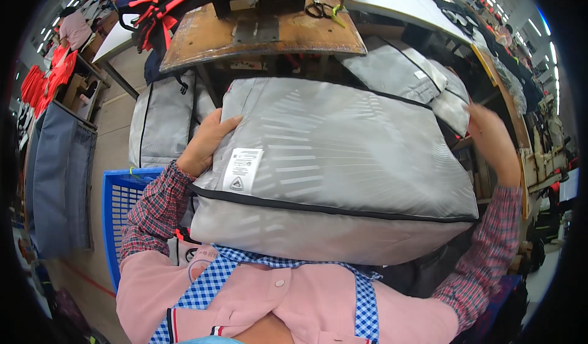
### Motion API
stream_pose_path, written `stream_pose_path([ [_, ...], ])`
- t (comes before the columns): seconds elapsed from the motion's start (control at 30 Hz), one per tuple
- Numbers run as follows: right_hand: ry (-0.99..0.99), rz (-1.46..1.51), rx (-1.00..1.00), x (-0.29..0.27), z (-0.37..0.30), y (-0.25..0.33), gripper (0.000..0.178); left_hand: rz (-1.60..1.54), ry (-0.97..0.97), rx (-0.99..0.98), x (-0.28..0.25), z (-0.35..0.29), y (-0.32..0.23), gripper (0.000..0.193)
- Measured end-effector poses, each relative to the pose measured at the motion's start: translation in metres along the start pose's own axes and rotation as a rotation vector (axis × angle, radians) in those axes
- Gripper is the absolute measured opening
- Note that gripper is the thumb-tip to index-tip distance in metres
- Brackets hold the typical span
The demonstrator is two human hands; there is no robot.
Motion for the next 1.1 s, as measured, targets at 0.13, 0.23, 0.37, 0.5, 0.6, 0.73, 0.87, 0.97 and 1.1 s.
stream_pose_path([
  [0.13,0.052,0.204,-0.308,0.046,0.083,0.090,0.047,-0.064,0.037,0.103,0.034,0.000,-0.022,0.032],
  [0.23,0.034,0.274,-0.493,0.111,0.141,0.176,0.058,-0.060,0.073,0.176,0.056,0.002,-0.032,0.036],
  [0.37,0.312,0.405,-0.452,0.189,0.209,0.240,0.062,-0.118,0.082,0.210,0.059,0.005,-0.033,0.036],
  [0.5,0.301,0.528,-0.235,0.219,0.230,0.235,0.071,0.337,0.024,0.254,0.019,0.017,-0.045,0.032],
  [0.6,0.205,0.519,-0.239,0.210,0.244,0.225,0.072,0.941,-0.189,0.269,-0.033,0.049,-0.073,0.038],
  [0.73,0.061,0.532,-0.276,0.182,0.266,0.222,0.071,0.623,-0.298,0.367,-0.061,0.115,-0.110,0.047],
  [0.87,0.059,0.460,-0.243,0.166,0.281,0.223,0.062,0.404,-0.188,0.339,-0.048,0.162,-0.117,0.050],
  [0.97,0.031,0.440,-0.244,0.155,0.286,0.234,0.070,0.577,-0.163,0.384,-0.041,0.177,-0.129,0.044],
  [1.1,-0.026,0.338,-0.225,0.136,0.294,0.244,0.064,0.523,-0.247,0.388,-0.054,0.197,-0.136,0.036],
])
Point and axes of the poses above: each hand's wrist, its own z-axis towards the middle knuckle, its own x-axis out of the palm, y = z × x, the point moved 9 cm from there along z, towards the middle knuckle, and after that the axes turned 7 degrees about z, right-handed, at the moved point
